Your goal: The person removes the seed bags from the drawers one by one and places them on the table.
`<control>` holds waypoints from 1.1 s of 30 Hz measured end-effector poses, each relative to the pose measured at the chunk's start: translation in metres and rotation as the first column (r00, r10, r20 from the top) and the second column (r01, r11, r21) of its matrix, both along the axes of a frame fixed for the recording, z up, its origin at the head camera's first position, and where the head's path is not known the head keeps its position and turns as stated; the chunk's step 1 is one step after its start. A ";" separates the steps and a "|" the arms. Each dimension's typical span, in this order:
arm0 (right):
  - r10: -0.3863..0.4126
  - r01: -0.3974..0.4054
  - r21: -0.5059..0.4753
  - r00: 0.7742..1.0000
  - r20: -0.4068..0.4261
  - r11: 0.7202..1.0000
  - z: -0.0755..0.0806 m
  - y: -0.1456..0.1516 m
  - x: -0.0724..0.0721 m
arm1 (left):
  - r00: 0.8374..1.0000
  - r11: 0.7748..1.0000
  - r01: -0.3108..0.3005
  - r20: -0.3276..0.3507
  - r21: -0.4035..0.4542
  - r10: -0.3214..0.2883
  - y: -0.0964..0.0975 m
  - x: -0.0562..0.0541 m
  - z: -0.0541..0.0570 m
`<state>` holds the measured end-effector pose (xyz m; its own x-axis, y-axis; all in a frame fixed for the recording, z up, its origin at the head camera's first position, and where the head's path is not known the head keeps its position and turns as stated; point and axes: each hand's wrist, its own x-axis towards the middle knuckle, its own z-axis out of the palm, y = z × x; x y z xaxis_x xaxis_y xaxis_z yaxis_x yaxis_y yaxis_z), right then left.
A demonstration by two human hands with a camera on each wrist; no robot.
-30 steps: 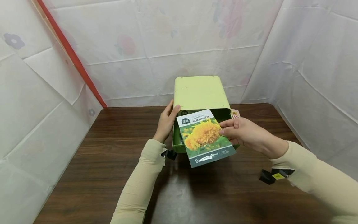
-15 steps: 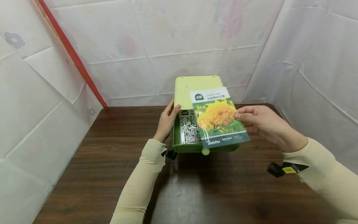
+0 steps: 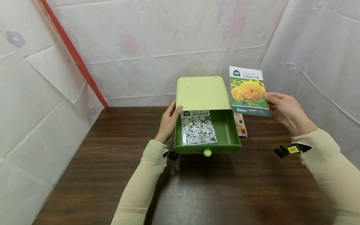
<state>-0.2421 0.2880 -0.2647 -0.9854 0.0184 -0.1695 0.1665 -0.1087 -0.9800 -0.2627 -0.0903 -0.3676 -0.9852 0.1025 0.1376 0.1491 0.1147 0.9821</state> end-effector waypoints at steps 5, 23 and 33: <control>-0.155 0.157 -0.072 0.987 0.032 0.985 -0.019 0.017 -0.018 | 1.000 1.000 0.008 0.018 -0.001 -0.008 -0.001 0.001 0.001; -0.521 0.500 0.149 0.810 0.268 0.853 -0.114 0.059 -0.063 | 0.999 1.000 0.007 0.040 -0.012 -0.007 0.001 0.021 0.027; -0.527 0.430 0.323 0.781 0.335 0.843 -0.152 0.067 -0.060 | 1.000 1.000 0.002 0.022 0.006 -0.002 0.000 0.006 0.004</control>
